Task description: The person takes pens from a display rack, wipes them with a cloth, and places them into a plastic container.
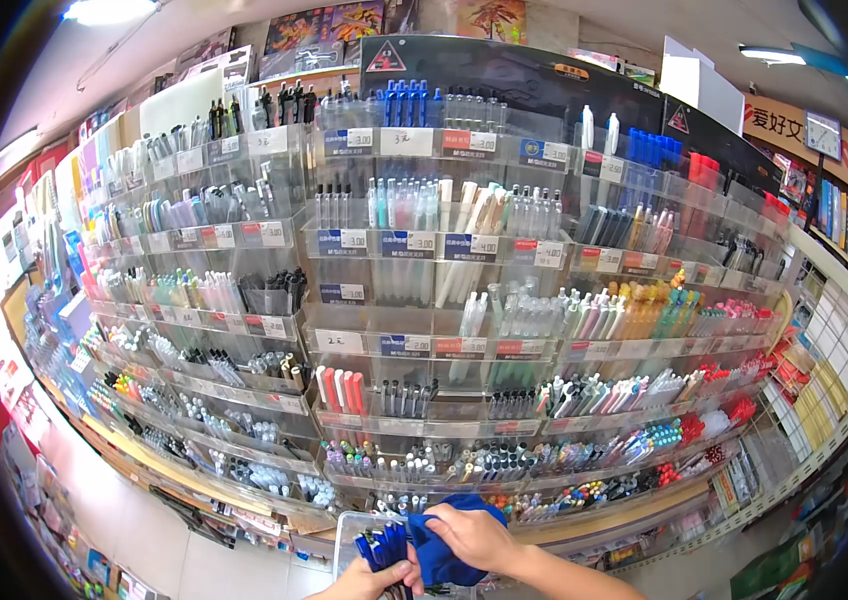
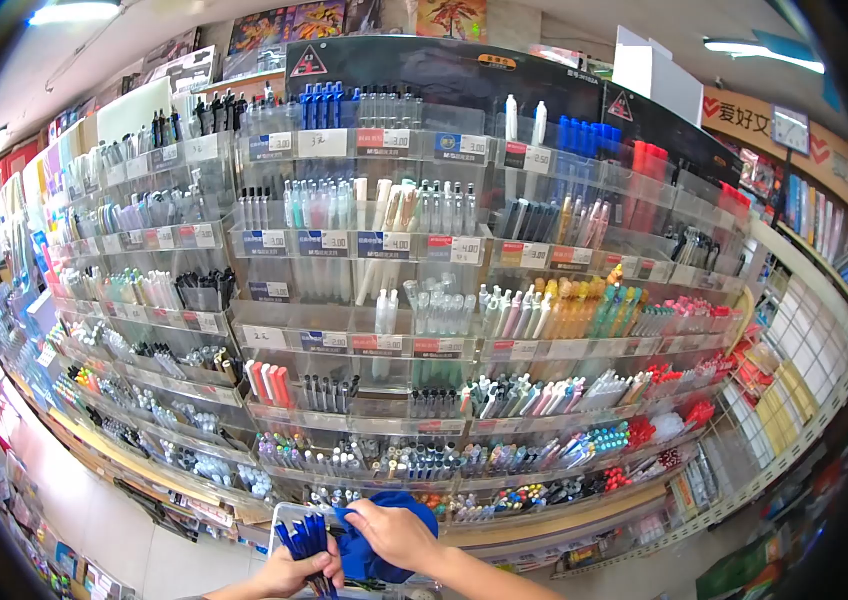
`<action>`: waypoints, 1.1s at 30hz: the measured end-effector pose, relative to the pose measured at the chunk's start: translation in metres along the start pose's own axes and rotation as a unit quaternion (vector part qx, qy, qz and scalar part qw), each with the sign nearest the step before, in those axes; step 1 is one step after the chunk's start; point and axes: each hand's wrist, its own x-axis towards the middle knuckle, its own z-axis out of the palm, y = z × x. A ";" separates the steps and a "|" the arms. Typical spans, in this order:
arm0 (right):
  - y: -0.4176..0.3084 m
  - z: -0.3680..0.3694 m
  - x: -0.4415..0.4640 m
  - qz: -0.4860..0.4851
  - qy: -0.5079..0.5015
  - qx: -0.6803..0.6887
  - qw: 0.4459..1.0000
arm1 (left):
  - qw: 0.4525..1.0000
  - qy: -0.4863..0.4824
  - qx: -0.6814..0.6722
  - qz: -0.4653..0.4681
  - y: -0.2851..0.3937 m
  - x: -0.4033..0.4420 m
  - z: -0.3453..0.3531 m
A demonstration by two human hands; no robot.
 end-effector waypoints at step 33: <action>-0.041 0.037 0.028 -0.147 -0.092 -0.132 0.976 | 0.974 -0.124 0.181 -0.058 0.013 0.005 -0.006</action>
